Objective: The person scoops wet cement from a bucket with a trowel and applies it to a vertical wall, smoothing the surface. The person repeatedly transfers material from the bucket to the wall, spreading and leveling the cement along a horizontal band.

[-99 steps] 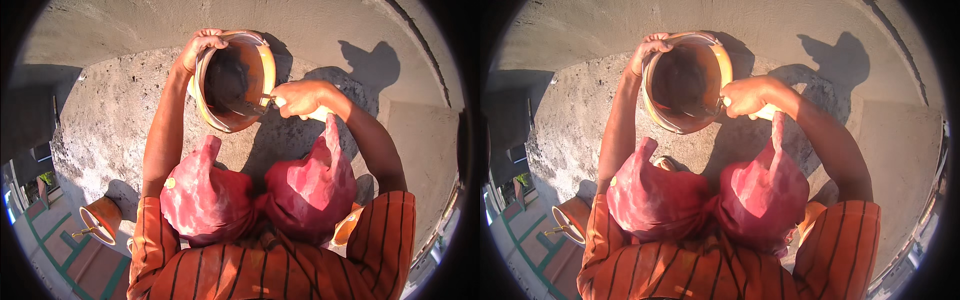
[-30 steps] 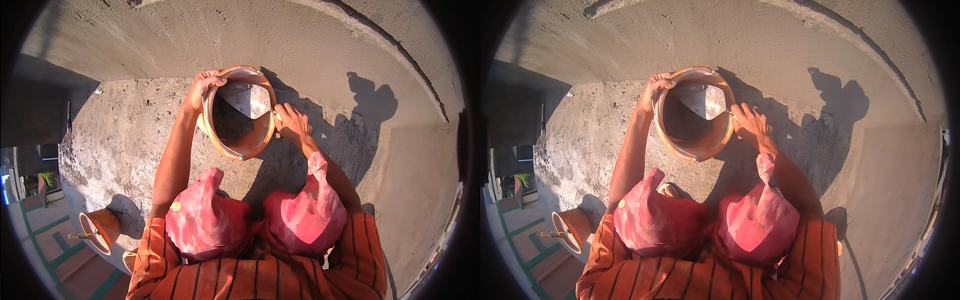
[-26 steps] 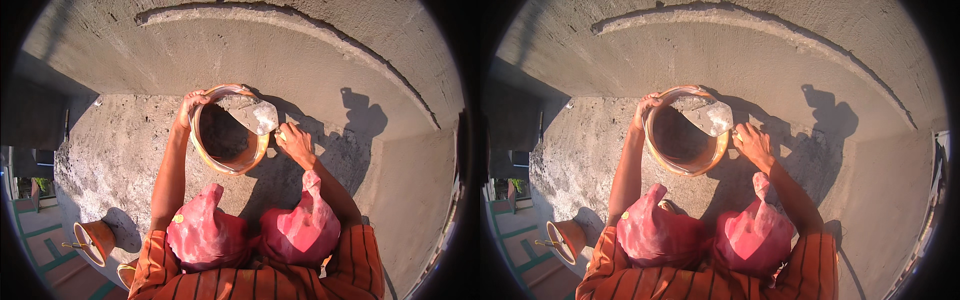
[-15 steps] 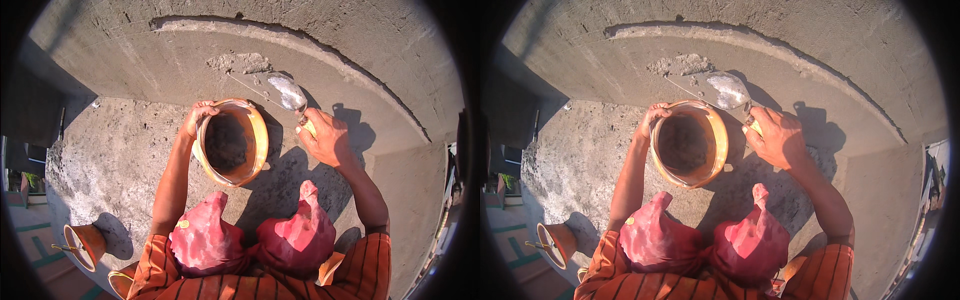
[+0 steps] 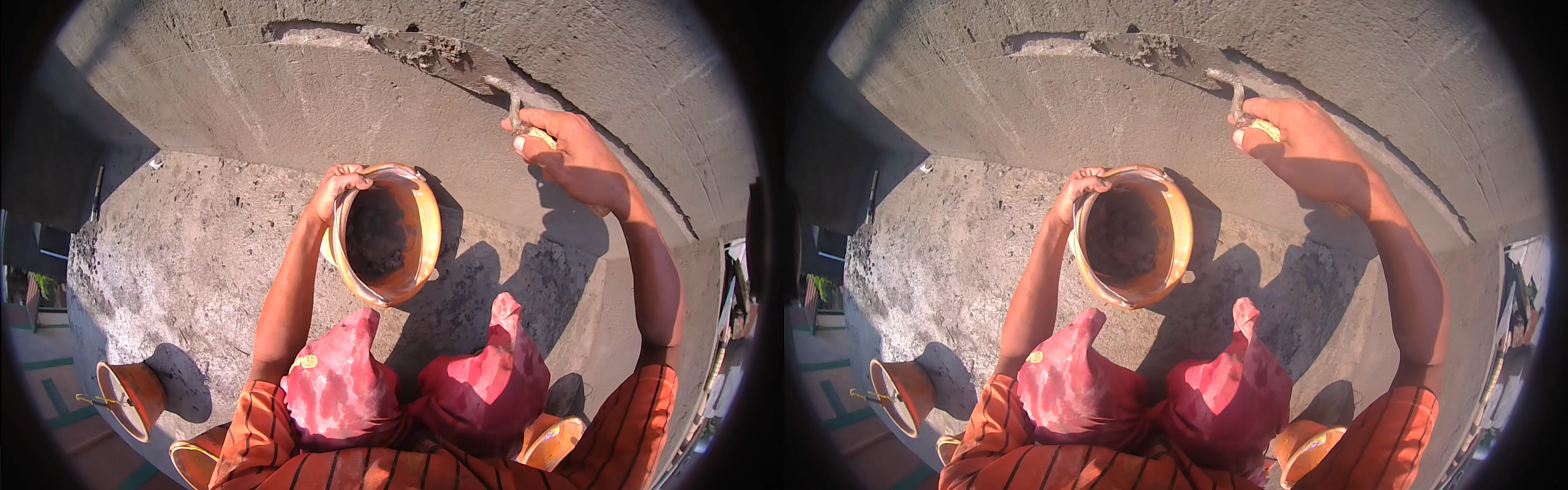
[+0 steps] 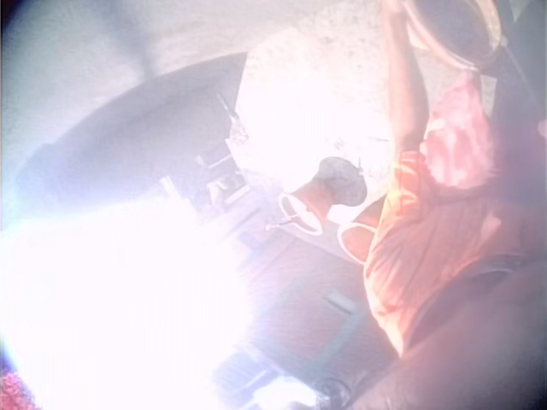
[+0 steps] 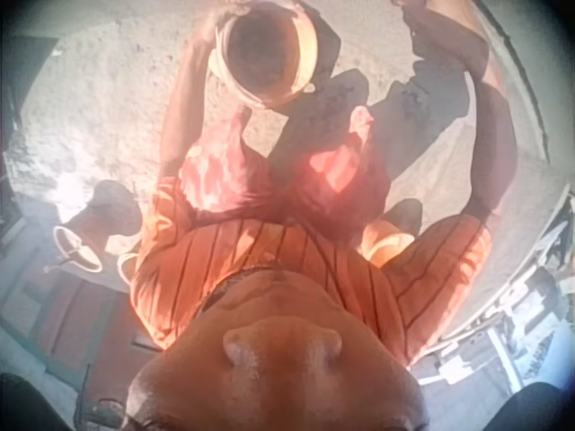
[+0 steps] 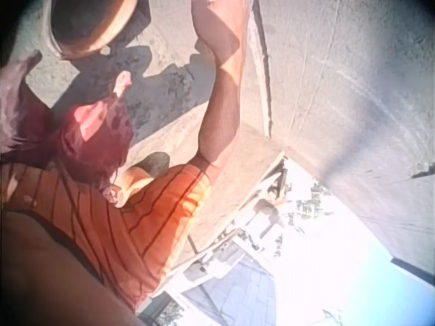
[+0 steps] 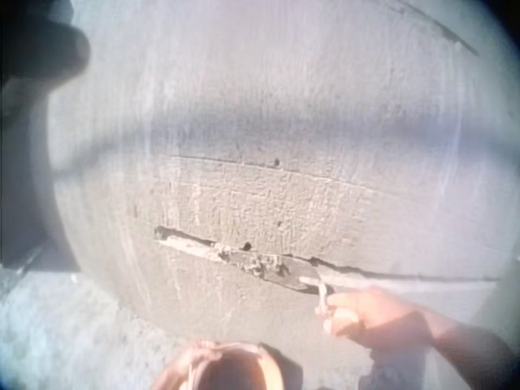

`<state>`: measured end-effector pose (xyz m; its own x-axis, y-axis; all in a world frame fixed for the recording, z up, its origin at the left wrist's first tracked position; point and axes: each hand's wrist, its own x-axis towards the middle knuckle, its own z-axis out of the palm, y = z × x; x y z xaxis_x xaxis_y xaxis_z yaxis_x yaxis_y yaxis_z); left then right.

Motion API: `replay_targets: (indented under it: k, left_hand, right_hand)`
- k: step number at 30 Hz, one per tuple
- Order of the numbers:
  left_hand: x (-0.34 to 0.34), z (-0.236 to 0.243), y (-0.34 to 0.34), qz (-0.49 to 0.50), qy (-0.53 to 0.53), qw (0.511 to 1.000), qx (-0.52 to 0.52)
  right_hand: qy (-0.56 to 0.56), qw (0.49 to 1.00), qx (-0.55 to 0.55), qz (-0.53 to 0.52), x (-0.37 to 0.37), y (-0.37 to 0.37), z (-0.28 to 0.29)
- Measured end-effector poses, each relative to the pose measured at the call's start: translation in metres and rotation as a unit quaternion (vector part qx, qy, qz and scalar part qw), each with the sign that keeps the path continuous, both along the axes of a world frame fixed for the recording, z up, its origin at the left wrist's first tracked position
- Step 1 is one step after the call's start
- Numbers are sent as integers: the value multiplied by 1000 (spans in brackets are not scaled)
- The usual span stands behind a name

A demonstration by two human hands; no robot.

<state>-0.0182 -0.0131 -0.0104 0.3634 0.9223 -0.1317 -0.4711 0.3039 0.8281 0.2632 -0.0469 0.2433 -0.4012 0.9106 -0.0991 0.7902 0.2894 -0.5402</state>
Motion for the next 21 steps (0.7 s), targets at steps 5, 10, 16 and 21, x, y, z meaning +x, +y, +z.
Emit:
replay_targets:
  k: [5,10,16,21]
  left_hand:
    - [0,-4,0,15,12,1000,8]
    - [-27,-14,-11,65,18,997,25]
    - [-44,-24,-32,173,-30,984,8]
    - [-41,-36,-29,262,-43,963,-37]
  right_hand:
    - [-27,999,35,-3,7,5,0]
    - [-33,998,27,-42,1,1,8]
    - [-28,995,88,-33,10,-1,0]
    - [-10,992,93,-87,15,-19,-3]
